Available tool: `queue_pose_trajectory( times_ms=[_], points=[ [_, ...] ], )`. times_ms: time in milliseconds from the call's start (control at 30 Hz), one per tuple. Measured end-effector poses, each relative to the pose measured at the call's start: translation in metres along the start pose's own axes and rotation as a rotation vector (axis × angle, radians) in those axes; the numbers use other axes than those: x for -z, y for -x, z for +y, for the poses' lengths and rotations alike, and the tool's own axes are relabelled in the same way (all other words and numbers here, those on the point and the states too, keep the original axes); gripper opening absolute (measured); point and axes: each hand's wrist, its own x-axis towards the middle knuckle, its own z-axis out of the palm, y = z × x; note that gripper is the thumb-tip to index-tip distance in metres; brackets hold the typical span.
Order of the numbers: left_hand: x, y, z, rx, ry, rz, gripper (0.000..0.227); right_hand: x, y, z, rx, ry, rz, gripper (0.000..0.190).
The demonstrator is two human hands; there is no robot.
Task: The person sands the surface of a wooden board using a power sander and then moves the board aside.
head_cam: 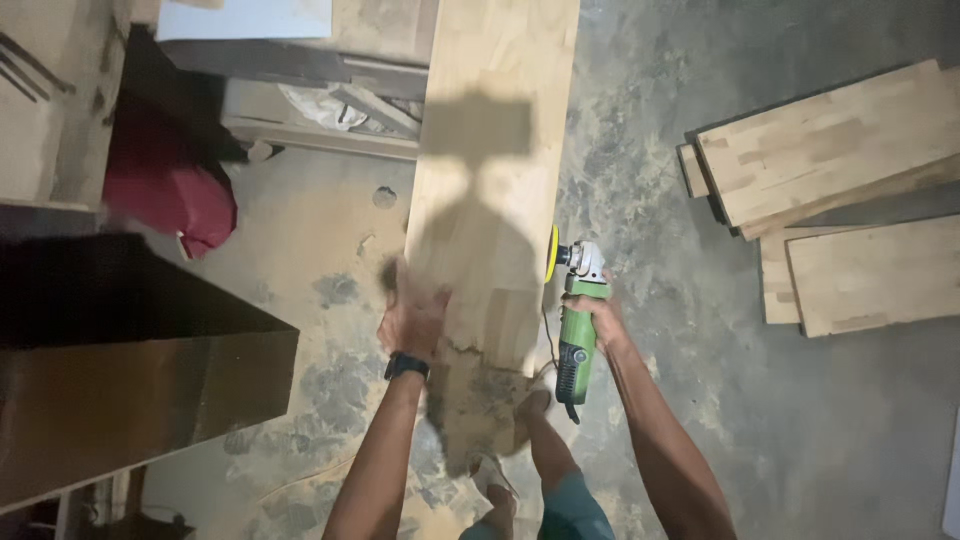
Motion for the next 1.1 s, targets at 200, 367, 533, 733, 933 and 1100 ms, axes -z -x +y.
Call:
queue_pose_trajectory(
  times_ms=[200, 367, 533, 733, 933, 1100],
  points=[
    [-0.015, -0.006, -0.007, -0.027, -0.036, 0.133, 0.087, -0.002, -0.030, -0.011, 0.050, -0.004, 0.016, 0.075],
    [-0.021, -0.007, -0.016, -0.177, -0.033, 0.239, 0.095, 0.001, -0.064, -0.023, 0.060, -0.008, 0.002, 0.076],
    [-0.028, -0.018, -0.022, -0.129, -0.056, 0.214, 0.089, -0.018, -0.084, -0.055, 0.065, -0.025, -0.034, 0.073],
    [-0.042, -0.024, -0.032, -0.240, -0.024, 0.397, 0.094, -0.034, -0.092, -0.085, 0.080, -0.038, -0.024, 0.076],
    [-0.060, -0.033, -0.046, -0.439, -0.190, 0.714, 0.088, -0.033, -0.136, -0.104, -0.021, 0.012, -0.040, 0.080],
    [-0.055, -0.032, -0.040, -0.318, -0.251, 0.594, 0.093, -0.042, -0.163, -0.129, 0.048, 0.039, -0.029, 0.068]
  ],
)
